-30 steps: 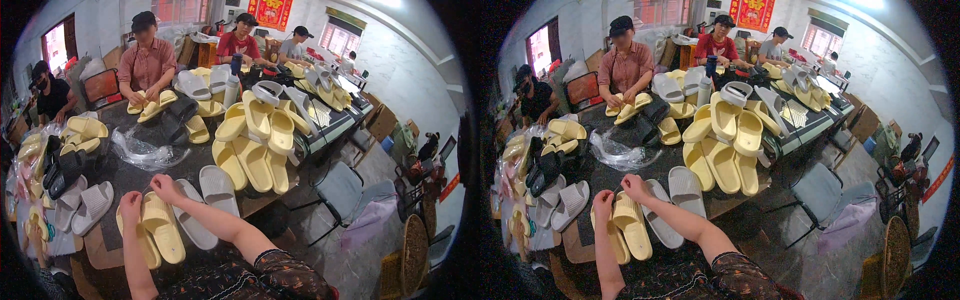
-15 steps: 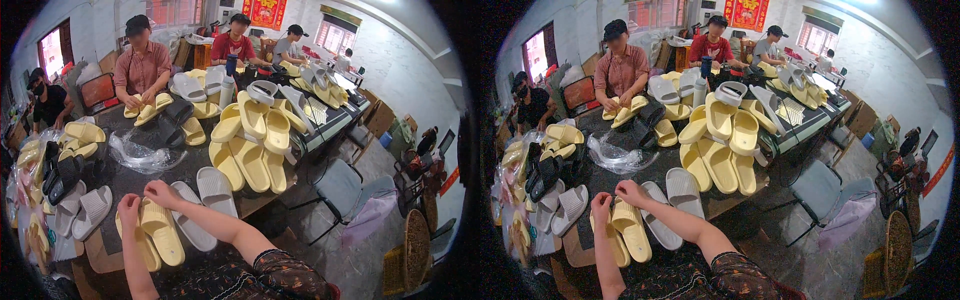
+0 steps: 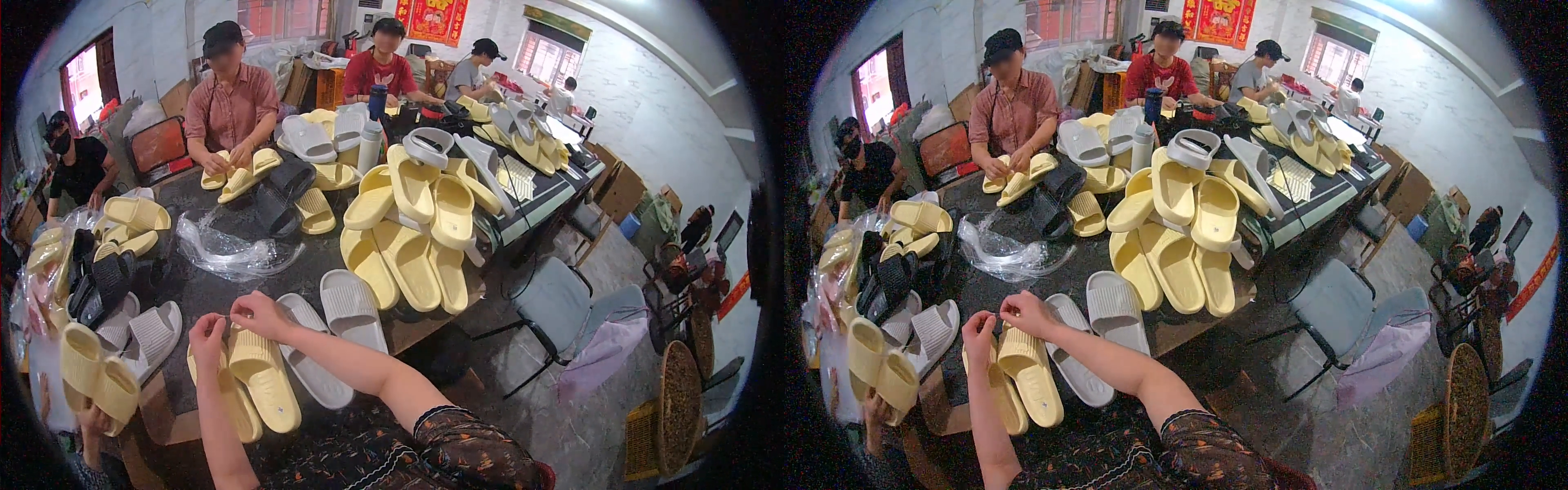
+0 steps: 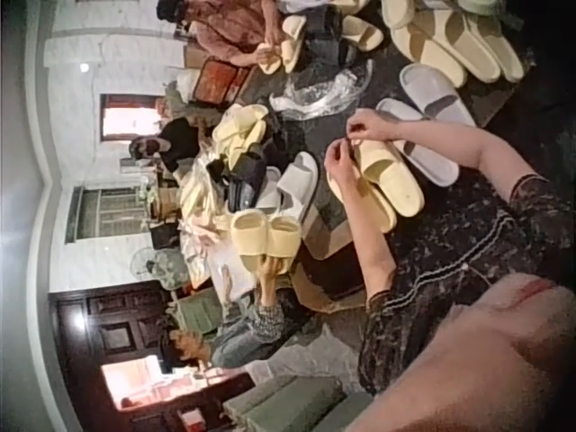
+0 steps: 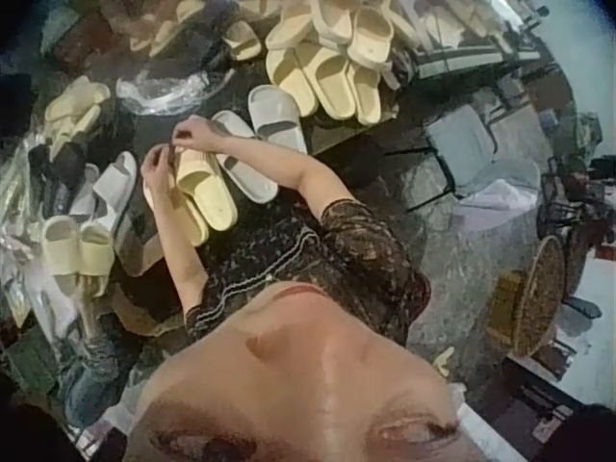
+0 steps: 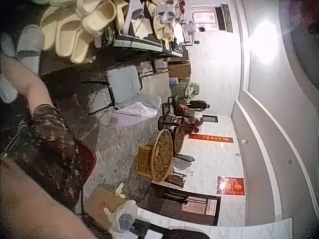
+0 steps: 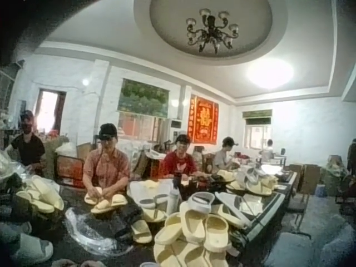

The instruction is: Manually trimming excess material and inspecting rubber slides in a factory setting.

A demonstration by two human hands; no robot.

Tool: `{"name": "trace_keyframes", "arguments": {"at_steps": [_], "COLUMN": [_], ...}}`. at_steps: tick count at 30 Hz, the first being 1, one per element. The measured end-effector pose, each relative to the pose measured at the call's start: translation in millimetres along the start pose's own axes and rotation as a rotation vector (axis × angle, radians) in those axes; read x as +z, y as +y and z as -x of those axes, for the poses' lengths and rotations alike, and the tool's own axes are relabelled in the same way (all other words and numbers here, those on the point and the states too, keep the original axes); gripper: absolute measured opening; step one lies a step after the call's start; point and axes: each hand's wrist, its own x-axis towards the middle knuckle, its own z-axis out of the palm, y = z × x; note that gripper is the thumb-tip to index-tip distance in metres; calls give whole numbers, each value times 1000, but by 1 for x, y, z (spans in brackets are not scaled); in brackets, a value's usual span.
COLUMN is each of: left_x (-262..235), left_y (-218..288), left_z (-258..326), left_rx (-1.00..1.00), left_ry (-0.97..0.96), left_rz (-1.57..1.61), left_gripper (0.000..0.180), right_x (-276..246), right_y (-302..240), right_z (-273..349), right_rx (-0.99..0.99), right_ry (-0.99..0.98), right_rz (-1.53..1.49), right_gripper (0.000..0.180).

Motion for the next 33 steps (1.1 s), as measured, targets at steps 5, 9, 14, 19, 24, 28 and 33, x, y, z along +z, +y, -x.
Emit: {"name": "trace_keyframes", "arguments": {"at_steps": [5,9,14,19,24,28,33], "left_x": [2,3,0,4,-5,1,4], "left_y": [3,7,0,11,-10,3,8], "left_z": [3,2,0,4,0,2,1], "left_rx": [71,4,13,-23,-51,-85,-39], "left_ry": [-68,-9,78,-75,59,-17,27], "left_rz": [2,39,170,28,98,99,57], "left_gripper": [7,7,6,9,9,11,11], "right_x": [6,4,6,7,5,1,8], "right_y": [8,5,8,10,0,-5,12], "right_z": [1,0,-1,-1,-1,0,0], "right_rx": [-34,39,76,7,124,35,95], "right_ry": [14,-6,-6,-12,11,-25,42], "right_rz": [-5,-17,-10,0,-5,-37,-14], "right_gripper": [14,15,17,18,18,18,20]}}
